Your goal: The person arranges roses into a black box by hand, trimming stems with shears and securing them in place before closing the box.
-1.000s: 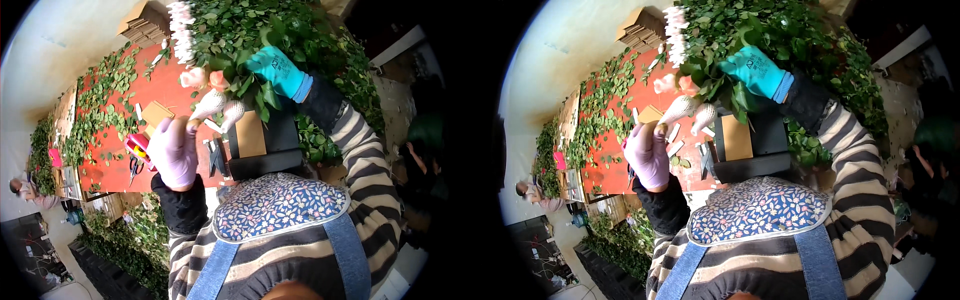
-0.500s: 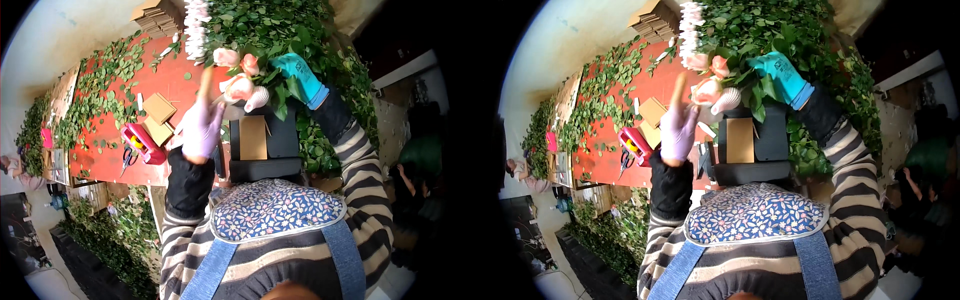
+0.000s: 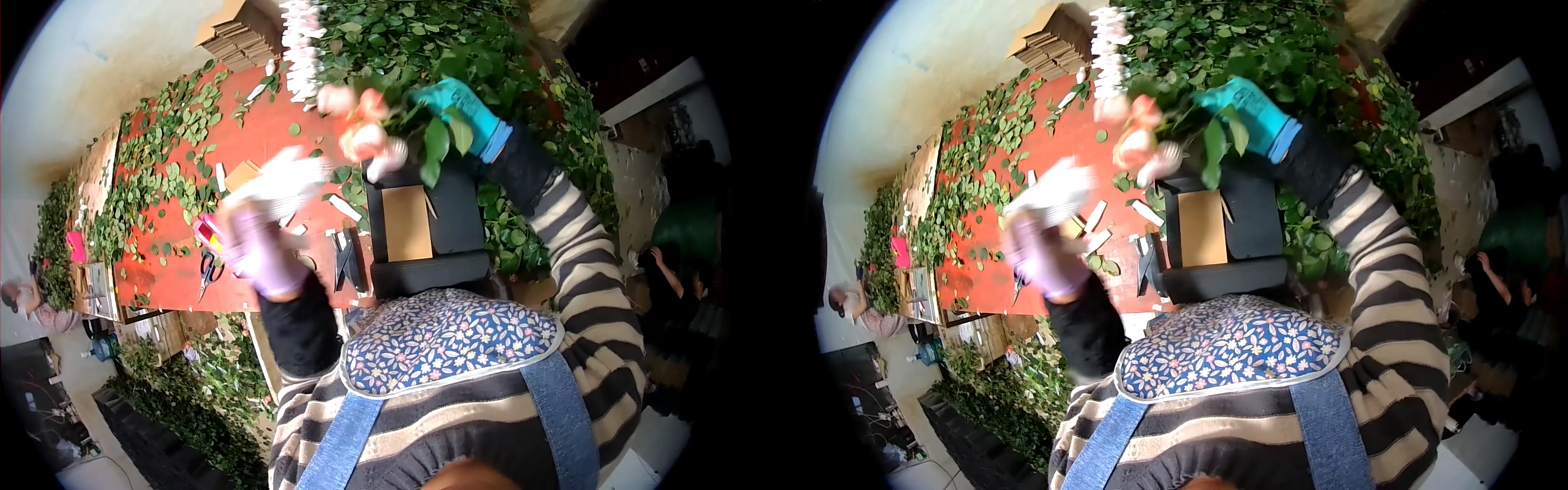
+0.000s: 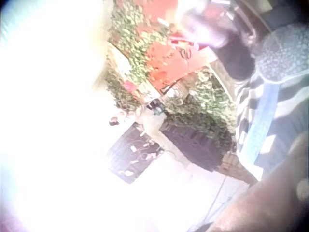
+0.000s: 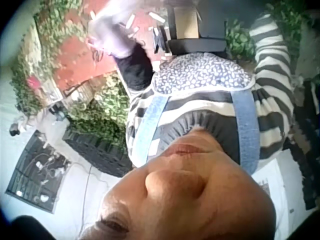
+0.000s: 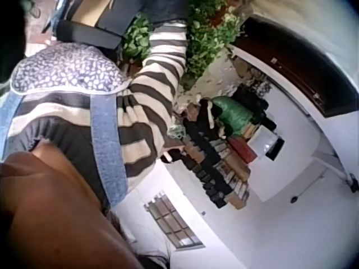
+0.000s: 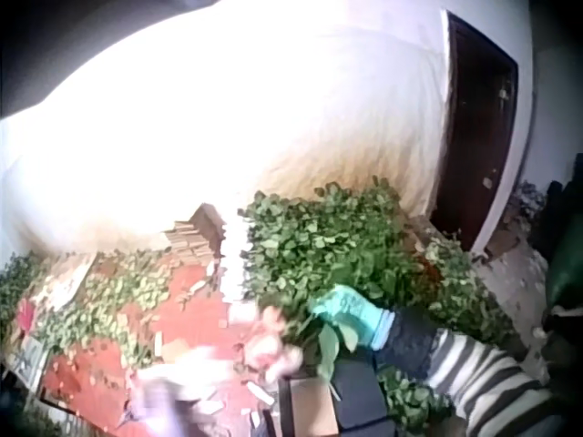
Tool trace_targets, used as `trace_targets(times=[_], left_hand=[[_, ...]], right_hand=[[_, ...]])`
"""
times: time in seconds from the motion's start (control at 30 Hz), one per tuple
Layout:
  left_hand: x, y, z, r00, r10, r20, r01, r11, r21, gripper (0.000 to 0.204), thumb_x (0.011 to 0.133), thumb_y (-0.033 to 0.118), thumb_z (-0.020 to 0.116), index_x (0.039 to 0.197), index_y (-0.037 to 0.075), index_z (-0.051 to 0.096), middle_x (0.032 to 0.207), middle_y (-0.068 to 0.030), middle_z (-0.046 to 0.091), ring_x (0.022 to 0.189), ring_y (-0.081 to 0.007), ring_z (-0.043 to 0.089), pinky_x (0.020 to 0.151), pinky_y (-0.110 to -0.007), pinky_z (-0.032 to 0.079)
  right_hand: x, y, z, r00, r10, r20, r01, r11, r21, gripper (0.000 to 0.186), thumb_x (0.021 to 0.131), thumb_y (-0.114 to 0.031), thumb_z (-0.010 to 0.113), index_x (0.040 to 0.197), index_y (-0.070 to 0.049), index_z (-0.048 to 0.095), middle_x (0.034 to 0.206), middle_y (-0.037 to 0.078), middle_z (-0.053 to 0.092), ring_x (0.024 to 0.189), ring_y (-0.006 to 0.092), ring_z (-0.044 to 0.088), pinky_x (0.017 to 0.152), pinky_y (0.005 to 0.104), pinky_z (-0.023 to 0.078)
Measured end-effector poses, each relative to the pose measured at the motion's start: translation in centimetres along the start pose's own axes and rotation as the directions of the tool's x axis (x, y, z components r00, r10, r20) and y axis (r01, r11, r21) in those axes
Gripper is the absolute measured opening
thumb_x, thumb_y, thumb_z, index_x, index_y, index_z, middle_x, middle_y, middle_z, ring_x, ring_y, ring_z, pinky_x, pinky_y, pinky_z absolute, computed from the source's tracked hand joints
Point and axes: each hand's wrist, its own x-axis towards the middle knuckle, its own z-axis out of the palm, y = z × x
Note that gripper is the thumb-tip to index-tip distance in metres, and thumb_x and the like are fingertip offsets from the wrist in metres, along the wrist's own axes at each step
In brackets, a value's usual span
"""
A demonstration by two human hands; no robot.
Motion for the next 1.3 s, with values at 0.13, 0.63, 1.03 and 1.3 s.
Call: trace_targets(times=[0.13, 0.63, 1.03, 1.3], left_hand=[[1.4, 3.6, -6.2, 0.987, -0.157, -0.024, 0.153, 0.9, 0.407, 0.014, 0.101, 0.016, 0.061, 0.097, 0.003, 0.065, 0.09, -0.0049, 0.069, 0.075, -0.0077, 0.061, 0.064, -0.023, 0.05], [-4.5, 1.1, -3.1, 0.814, -0.46, 0.355, 0.019, 0.631, 0.775, 0.041, 0.088, 0.04, 0.074, 0.082, 0.0, 0.065, 0.071, -0.0159, 0.064, 0.065, -0.0324, 0.064, 0.06, -0.041, 0.049], [-1.7, 1.9, 2.6, 0.824, -0.189, 0.534, -0.253, 0.722, 0.645, 0.021, 0.098, 0.013, 0.06, 0.085, -0.001, 0.07, 0.061, -0.0116, 0.059, 0.055, -0.0201, 0.056, 0.056, -0.033, 0.043], [-0.4, 3.3, -14.0, 0.977, -0.155, -0.15, 0.214, 0.776, 0.593, 0.041, 0.1, 0.038, 0.063, 0.083, 0.001, 0.067, 0.064, -0.0046, 0.062, 0.052, -0.0128, 0.047, 0.052, -0.027, 0.041]], right_hand=[[0.6, -0.9, -0.9, 0.997, 0.069, -0.02, -0.071, 0.949, -0.308, 0.021, 0.102, -0.02, 0.054, 0.119, -0.008, 0.059, 0.128, 0.012, 0.063, 0.12, 0.0202, 0.058, 0.105, 0.0352, 0.046], [-1.3, 1.9, -1.6, 0.99, -0.136, -0.022, 0.123, 0.945, -0.302, 0.024, 0.095, -0.023, 0.064, 0.115, -0.01, 0.062, 0.126, 0.012, 0.066, 0.115, 0.025, 0.061, 0.1, 0.0395, 0.048], [-2.0, -0.5, 3.0, 0.983, -0.165, 0.076, 0.155, 0.544, -0.825, 0.031, 0.089, -0.004, 0.055, 0.118, -0.008, 0.062, 0.114, 0.008, 0.066, 0.107, 0.0221, 0.061, 0.098, 0.0348, 0.043], [1.7, -4.3, -5.6, 0.978, -0.17, -0.122, 0.005, 0.6, -0.8, 0.025, 0.089, -0.004, 0.061, 0.114, -0.004, 0.066, 0.111, 0.011, 0.069, 0.104, 0.0261, 0.065, 0.1, 0.0354, 0.048]])
